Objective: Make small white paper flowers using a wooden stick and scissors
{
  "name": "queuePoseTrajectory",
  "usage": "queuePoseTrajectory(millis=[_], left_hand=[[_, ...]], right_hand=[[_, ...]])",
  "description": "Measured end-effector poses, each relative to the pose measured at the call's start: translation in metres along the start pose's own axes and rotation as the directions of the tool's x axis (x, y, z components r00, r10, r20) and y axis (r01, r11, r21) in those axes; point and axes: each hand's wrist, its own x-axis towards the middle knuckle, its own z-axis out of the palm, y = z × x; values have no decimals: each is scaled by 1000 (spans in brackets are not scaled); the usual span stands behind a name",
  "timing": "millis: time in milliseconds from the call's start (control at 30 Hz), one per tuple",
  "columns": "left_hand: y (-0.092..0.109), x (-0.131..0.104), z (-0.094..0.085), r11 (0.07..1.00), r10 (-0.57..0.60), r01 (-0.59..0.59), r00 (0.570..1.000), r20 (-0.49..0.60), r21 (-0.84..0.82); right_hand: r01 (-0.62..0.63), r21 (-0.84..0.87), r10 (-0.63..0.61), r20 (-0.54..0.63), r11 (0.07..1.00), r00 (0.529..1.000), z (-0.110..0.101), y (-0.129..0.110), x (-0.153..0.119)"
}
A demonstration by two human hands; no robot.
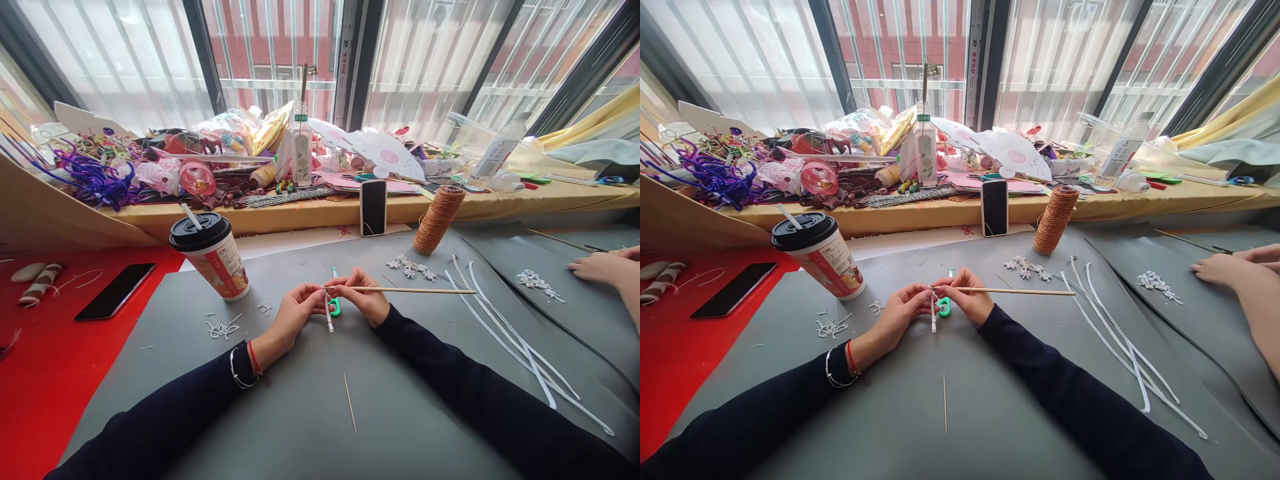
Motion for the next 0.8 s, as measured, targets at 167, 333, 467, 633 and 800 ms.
queuePoseTrajectory(millis=[167, 333, 467, 633, 800], left_hand=[[1, 1, -2, 999, -32, 31, 997, 64, 14], [2, 2, -5, 997, -72, 73, 994, 83, -9], [2, 1, -5, 999, -12, 8, 996, 91, 43], [1, -4, -5, 875, 282, -301, 954, 106, 378], [-4, -4, -18, 337, 622, -644, 700, 351, 687]], right_hand=[[48, -20, -48, 5, 999, 999, 1, 0, 1], [62, -65, -62, 4, 996, 998, 2, -3, 2], [73, -55, -73, 3, 996, 997, 1, -3, 2], [23, 94, -21, -28, 995, 999, 2, -3, 1], [-60, 212, 65, -15, 975, 998, 8, -6, -3]])
